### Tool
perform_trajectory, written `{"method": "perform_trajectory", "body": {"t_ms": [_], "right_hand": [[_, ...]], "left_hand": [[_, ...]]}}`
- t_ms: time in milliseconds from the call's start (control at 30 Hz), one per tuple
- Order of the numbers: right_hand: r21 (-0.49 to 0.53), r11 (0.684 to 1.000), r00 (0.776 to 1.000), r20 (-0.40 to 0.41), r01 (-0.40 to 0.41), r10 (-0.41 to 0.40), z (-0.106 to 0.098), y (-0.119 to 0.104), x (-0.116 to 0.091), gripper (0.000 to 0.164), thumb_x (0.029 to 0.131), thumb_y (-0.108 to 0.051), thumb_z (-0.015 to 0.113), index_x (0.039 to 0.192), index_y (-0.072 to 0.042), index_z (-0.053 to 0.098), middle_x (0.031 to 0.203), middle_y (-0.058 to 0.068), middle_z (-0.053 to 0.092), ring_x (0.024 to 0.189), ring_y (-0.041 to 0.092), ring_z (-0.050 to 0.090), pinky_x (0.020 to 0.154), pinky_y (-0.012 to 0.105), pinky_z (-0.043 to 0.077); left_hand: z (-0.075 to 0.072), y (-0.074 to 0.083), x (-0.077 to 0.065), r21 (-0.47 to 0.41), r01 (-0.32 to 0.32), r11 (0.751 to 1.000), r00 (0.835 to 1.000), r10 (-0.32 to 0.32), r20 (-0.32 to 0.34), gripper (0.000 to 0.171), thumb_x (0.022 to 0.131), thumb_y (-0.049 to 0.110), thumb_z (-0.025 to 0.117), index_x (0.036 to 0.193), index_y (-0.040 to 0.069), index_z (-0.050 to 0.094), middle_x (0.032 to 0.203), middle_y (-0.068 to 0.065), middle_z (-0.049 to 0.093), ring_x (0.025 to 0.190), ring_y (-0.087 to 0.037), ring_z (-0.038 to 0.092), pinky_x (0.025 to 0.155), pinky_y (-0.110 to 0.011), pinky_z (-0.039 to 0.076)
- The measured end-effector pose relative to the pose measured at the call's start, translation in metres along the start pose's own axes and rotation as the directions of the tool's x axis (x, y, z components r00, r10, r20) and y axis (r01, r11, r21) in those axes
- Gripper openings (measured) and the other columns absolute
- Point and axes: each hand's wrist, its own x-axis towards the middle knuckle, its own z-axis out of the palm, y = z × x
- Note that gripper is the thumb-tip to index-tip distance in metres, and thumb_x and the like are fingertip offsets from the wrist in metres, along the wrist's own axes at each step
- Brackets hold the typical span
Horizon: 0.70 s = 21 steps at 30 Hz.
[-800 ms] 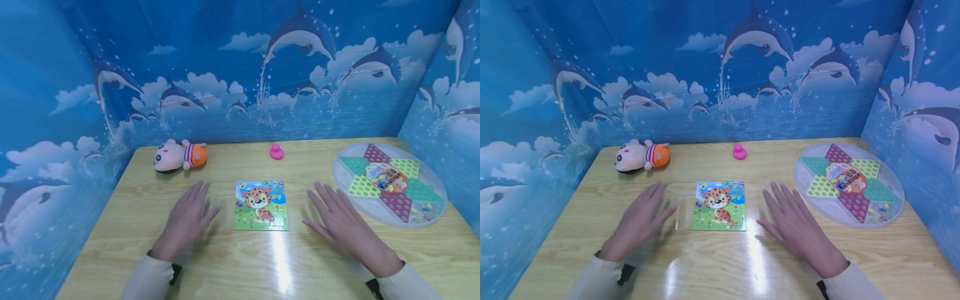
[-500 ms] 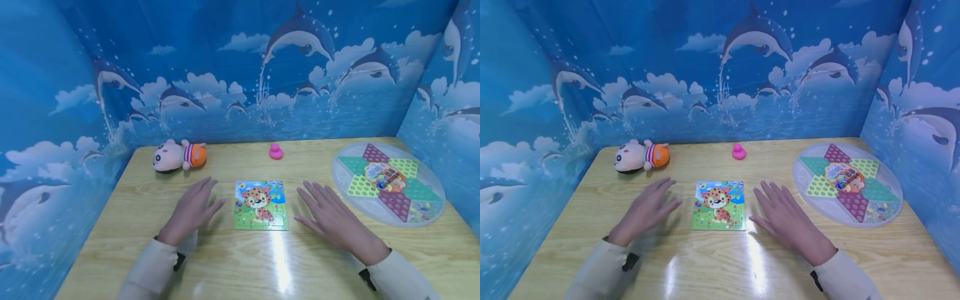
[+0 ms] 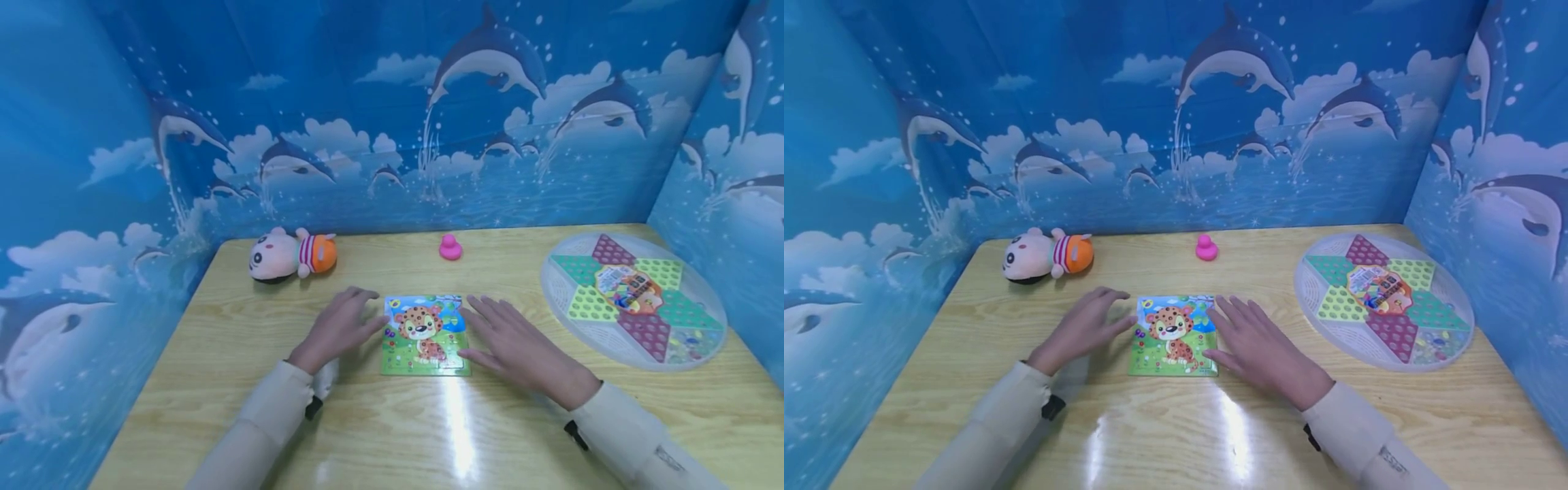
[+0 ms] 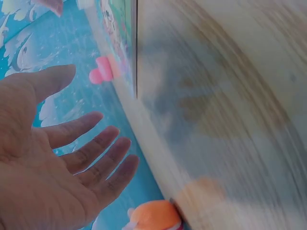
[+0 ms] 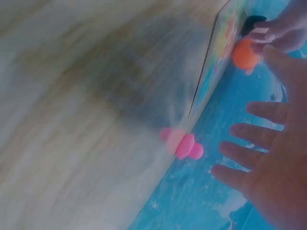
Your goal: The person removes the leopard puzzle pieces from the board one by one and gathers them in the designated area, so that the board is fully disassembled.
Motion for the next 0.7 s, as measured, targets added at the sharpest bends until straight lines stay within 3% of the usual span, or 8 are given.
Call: {"method": "perform_trajectory", "body": {"t_ms": [367,700], "right_hand": [[-0.003,0.994,0.993,0.05,0.105,-0.105,0.013,-0.012,0.024,0.071,0.1,-0.049,0.06,0.149,0.0,0.044,0.156,0.026,0.036,0.143,0.047,0.033,0.116,0.061,0.027],[0.062,0.982,0.975,0.12,0.18,-0.186,0.02,-0.025,0.039,0.069,0.101,-0.048,0.057,0.151,-0.002,0.043,0.158,0.025,0.033,0.145,0.044,0.031,0.117,0.061,0.025]], "left_hand": [[0.015,0.004,0.021,-0.014,0.014,1.0,0.999,-0.014,0.041,0.051,0.093,0.037,0.074,0.132,0.005,0.063,0.127,-0.012,0.061,0.115,-0.027,0.058,0.1,-0.044,0.05],[0.021,0.006,0.028,-0.008,0.027,1.0,0.998,-0.027,0.049,0.053,0.092,0.04,0.074,0.131,0.006,0.064,0.122,-0.011,0.06,0.109,-0.025,0.058,0.097,-0.043,0.051]]}}
